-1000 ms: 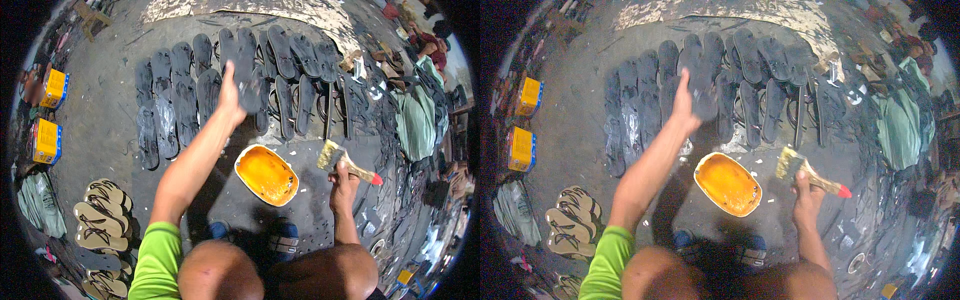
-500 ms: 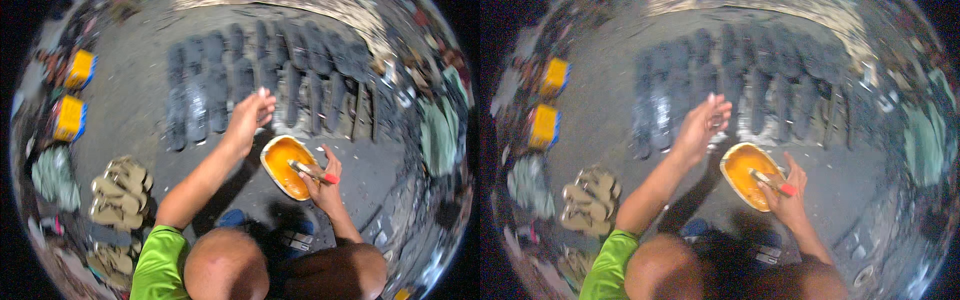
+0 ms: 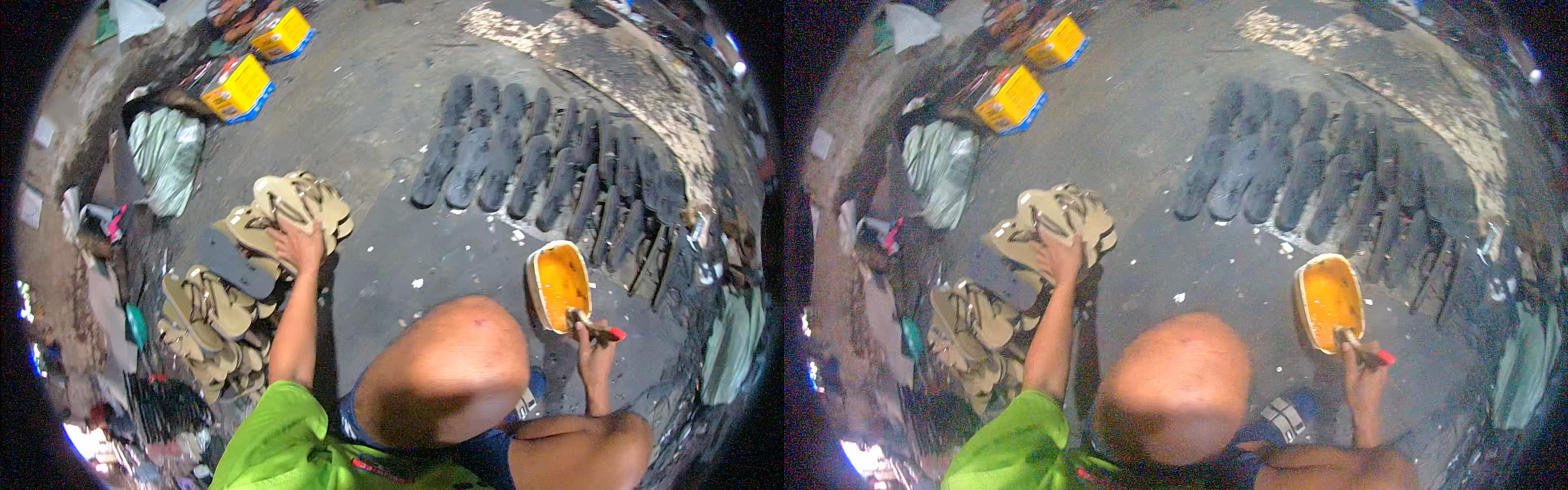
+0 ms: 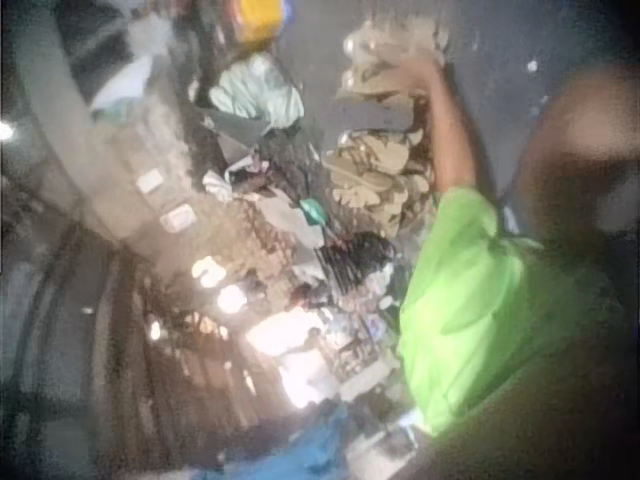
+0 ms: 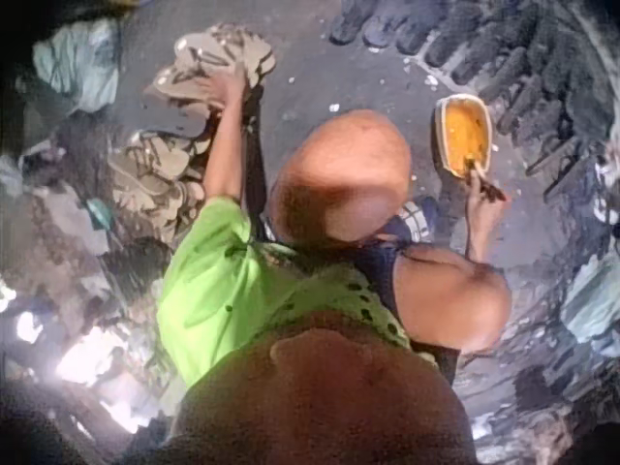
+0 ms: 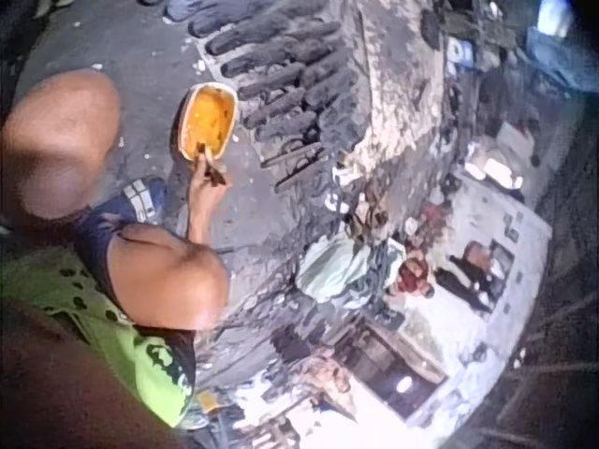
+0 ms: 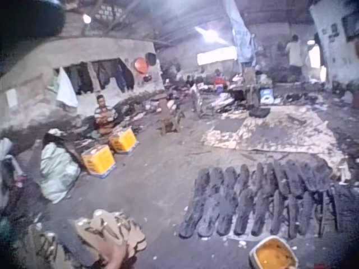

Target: The person sits on the floor and repeatedly picks up black sandals from a pile. They use a brush to apply a yellow substance from a container onto the sole of each sandal, then place the treated sandal aside. The process is repeated for multiple sandals.

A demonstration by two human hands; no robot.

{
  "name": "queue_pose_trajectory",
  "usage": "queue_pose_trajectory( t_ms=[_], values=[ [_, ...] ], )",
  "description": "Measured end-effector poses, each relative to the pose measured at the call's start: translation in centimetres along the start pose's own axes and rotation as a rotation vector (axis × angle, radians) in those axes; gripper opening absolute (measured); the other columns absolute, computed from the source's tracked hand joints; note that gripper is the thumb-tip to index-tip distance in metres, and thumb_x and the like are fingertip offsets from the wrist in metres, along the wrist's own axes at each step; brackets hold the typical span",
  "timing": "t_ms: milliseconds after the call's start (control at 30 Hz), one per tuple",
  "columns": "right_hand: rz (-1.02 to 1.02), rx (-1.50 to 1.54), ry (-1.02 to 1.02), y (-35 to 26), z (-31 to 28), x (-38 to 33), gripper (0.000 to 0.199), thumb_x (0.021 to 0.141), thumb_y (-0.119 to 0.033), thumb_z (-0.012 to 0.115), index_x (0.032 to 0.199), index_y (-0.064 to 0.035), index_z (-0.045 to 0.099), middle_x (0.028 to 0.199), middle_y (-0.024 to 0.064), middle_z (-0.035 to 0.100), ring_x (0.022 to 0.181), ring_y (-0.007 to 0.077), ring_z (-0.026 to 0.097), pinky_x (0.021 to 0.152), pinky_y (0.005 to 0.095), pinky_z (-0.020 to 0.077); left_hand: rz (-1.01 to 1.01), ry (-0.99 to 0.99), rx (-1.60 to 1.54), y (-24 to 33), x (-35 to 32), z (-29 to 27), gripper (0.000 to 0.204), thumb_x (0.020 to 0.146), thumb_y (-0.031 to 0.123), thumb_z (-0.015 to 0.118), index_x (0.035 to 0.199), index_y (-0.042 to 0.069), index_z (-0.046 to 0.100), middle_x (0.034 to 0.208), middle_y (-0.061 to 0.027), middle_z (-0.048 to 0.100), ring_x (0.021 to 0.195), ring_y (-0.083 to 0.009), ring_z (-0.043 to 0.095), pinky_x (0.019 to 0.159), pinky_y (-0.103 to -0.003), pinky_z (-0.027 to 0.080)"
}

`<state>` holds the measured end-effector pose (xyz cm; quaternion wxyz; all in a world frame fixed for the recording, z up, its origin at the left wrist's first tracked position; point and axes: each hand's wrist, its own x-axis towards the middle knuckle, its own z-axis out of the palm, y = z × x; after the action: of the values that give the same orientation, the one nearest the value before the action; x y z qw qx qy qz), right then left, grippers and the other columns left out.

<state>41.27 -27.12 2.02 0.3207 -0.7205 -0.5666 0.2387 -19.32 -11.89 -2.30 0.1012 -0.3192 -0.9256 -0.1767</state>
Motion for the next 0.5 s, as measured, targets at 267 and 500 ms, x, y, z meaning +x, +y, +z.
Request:
queue_pose_trajectory(
  t_ms=[267, 500],
  values=[
    [-0.099, -0.158, 0.125, -0.5, -3.1, -1.4, 0.015, 0.084, -0.017, 0.076, 0.094, -0.007, 0.071, 0.085, 0.0079, 0.065, 0.077, 0.028, 0.059, 0.074, 0.0379, 0.0418, 0.546, 0.072, -0.353, 5.4, -8.7, -3.7, 0.079, 0.079, 0.015, 0.07, 0.152, 0.018, 0.039, 0.158, -0.0342, 0.002, 0.145, -0.0488, 0.018, 0.116, -0.053, 0.022],
    [-0.016, -0.209, 0.073, -0.9, -0.1, 0.1, 0.014, 0.087, -0.02, 0.073, 0.095, -0.0085, 0.071, 0.085, 0.0089, 0.065, 0.077, 0.0281, 0.06, 0.071, 0.0383, 0.0435, 1.051, -0.704, -0.546, 4.9, -19.5, 2.2, 0.079, 0.07, 0.026, 0.079, 0.143, 0.012, 0.052, 0.154, -0.0309, 0.023, 0.139, -0.0471, 0.033, 0.113, -0.052, 0.028]
  ],
)
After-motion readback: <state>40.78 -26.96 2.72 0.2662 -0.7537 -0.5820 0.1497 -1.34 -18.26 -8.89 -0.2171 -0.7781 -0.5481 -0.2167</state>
